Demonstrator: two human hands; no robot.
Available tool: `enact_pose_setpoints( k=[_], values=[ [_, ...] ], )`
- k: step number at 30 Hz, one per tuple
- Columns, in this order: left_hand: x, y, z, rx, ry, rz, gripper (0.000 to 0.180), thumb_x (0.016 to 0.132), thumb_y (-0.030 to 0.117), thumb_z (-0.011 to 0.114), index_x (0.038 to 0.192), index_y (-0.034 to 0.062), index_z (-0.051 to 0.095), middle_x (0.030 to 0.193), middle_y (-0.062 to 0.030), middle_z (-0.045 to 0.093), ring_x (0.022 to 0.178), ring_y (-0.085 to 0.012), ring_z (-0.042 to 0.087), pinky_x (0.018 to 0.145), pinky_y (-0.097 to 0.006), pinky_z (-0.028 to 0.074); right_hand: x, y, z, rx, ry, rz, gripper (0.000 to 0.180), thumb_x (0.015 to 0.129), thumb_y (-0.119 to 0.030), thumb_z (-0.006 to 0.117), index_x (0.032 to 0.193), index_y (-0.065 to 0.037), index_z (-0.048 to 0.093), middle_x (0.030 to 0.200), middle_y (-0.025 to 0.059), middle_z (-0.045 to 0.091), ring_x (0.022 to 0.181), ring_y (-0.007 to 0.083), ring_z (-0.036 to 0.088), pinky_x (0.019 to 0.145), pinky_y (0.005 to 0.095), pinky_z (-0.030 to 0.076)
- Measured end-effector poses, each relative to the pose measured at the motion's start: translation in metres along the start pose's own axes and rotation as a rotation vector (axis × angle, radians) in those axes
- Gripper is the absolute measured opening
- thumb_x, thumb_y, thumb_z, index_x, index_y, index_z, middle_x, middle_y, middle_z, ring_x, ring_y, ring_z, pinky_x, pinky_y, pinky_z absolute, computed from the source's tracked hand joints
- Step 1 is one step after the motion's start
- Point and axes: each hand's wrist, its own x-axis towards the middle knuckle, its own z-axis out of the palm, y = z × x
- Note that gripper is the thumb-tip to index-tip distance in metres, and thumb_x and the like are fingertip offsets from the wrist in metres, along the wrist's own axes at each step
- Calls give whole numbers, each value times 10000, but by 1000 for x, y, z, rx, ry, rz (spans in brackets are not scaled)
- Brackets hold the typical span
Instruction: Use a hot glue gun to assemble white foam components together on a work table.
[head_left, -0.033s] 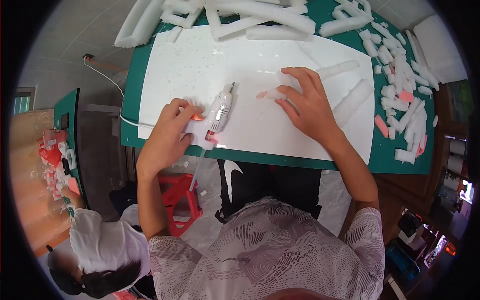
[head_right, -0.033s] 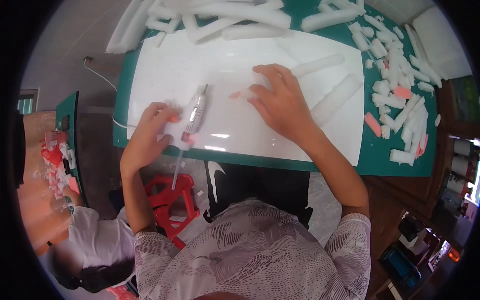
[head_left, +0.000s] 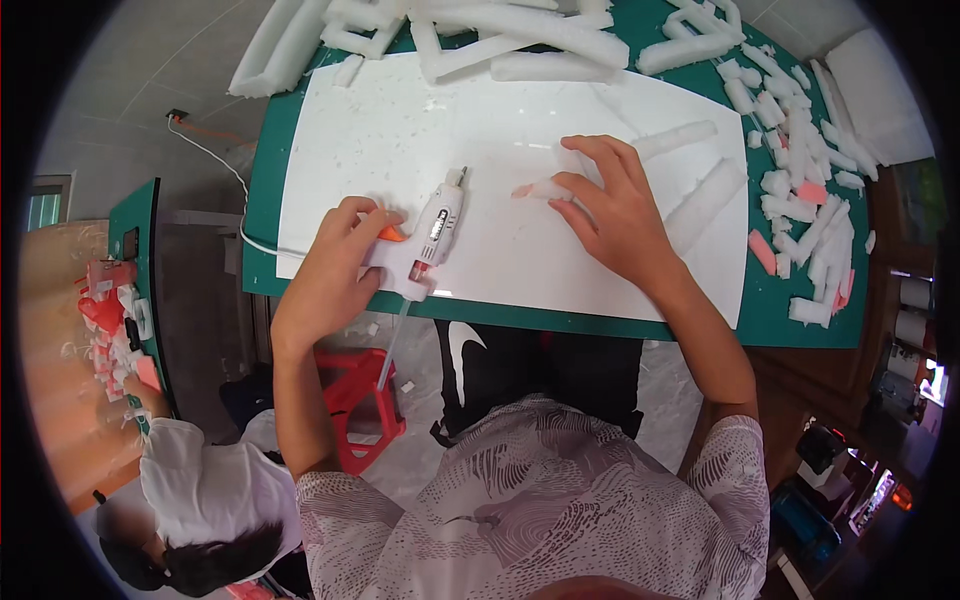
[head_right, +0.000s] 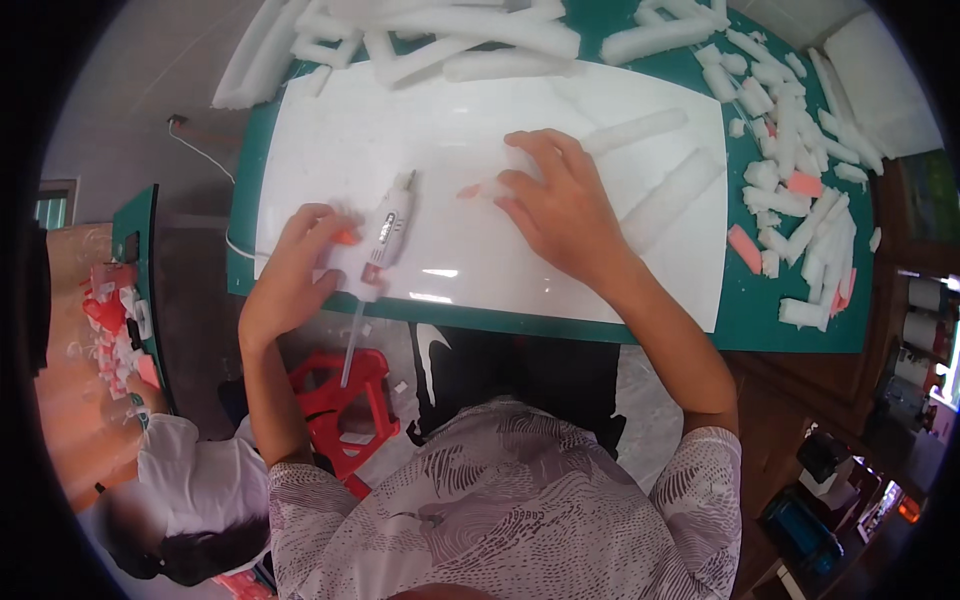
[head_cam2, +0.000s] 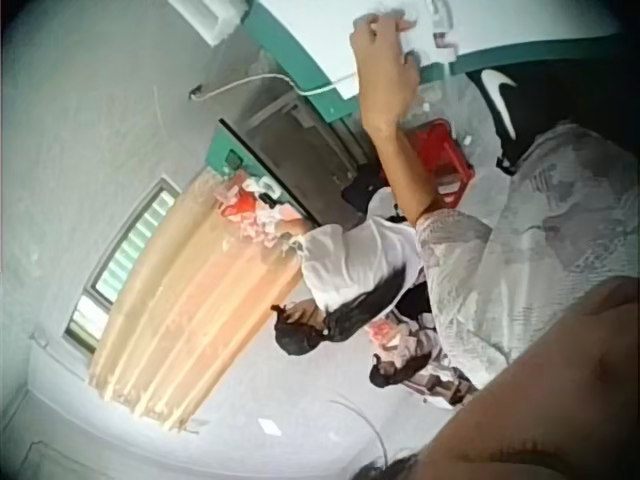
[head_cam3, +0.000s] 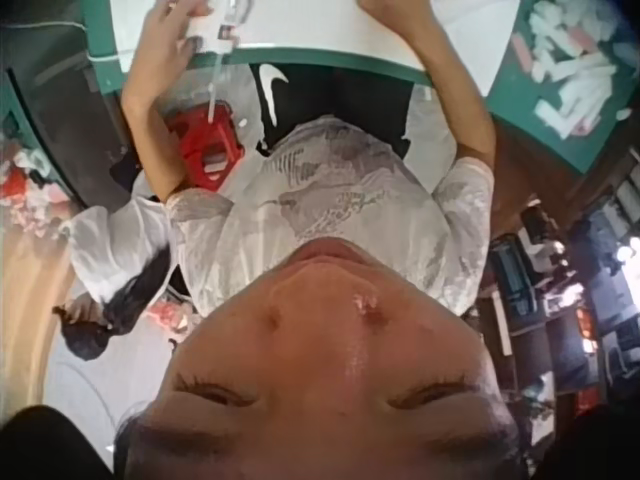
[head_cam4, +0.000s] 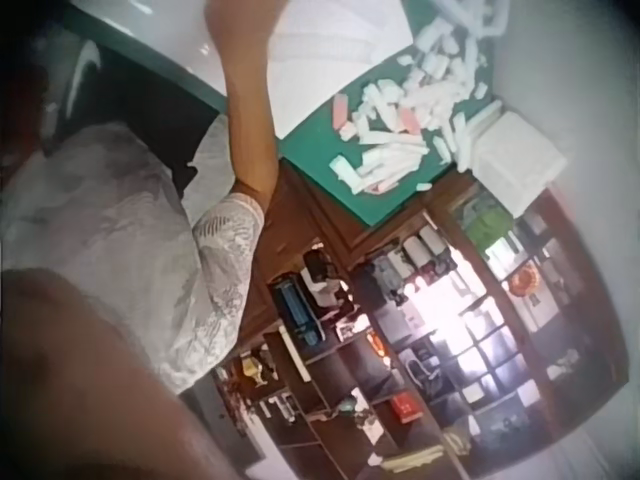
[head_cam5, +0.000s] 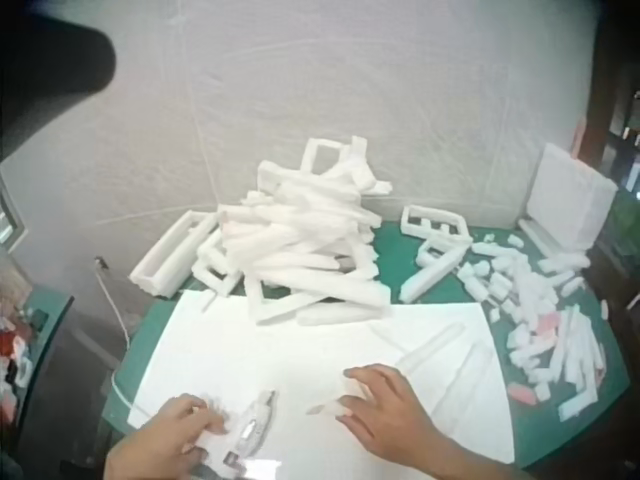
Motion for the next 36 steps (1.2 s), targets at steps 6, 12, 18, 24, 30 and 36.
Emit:
enact_pose_setpoints(
  k=[6,12,18,24,30,36],
  values=[
    [16,36,-2,80,159,107,352,756,-71,631,1092,33,641,1119,-152,527,1080,-339,553,942,-392,453,-3,4,0,-26,-2,-14,169,814,-131,733,957,-51,692,1303,104,555,1243,341,460,1032,430,400],
    [69,61,41,313,196,279,155,771,30,709,925,35,688,958,-101,560,902,-277,537,790,-385,426,-4,5,3,-26,17,-35,174,809,-137,730,954,-49,693,1306,102,551,1243,329,455,1018,432,404],
    [88,60,52,409,165,294,67,781,69,723,841,41,709,906,-81,572,891,-262,536,802,-377,406,-2,4,4,-36,41,-64,199,772,-149,739,935,-46,690,1298,97,552,1246,308,460,973,423,420],
    [91,67,55,407,158,270,68,793,74,724,852,44,704,905,-75,573,895,-262,538,810,-380,397,-3,4,5,-78,60,-79,190,771,-161,733,922,-52,693,1302,94,554,1256,296,460,956,410,423],
    [95,62,60,348,208,277,77,810,79,713,876,44,693,914,-76,581,901,-266,539,813,-383,388,-4,4,7,-109,51,-70,175,786,-177,721,912,-59,694,1301,95,559,1261,293,458,957,407,423],
    [93,64,48,348,110,240,55,811,78,711,861,57,699,918,-68,591,915,-268,542,822,-378,383,-4,3,9,-96,59,-76,176,791,-178,717,918,-59,698,1303,96,559,1259,290,459,962,408,416]
  ],
)
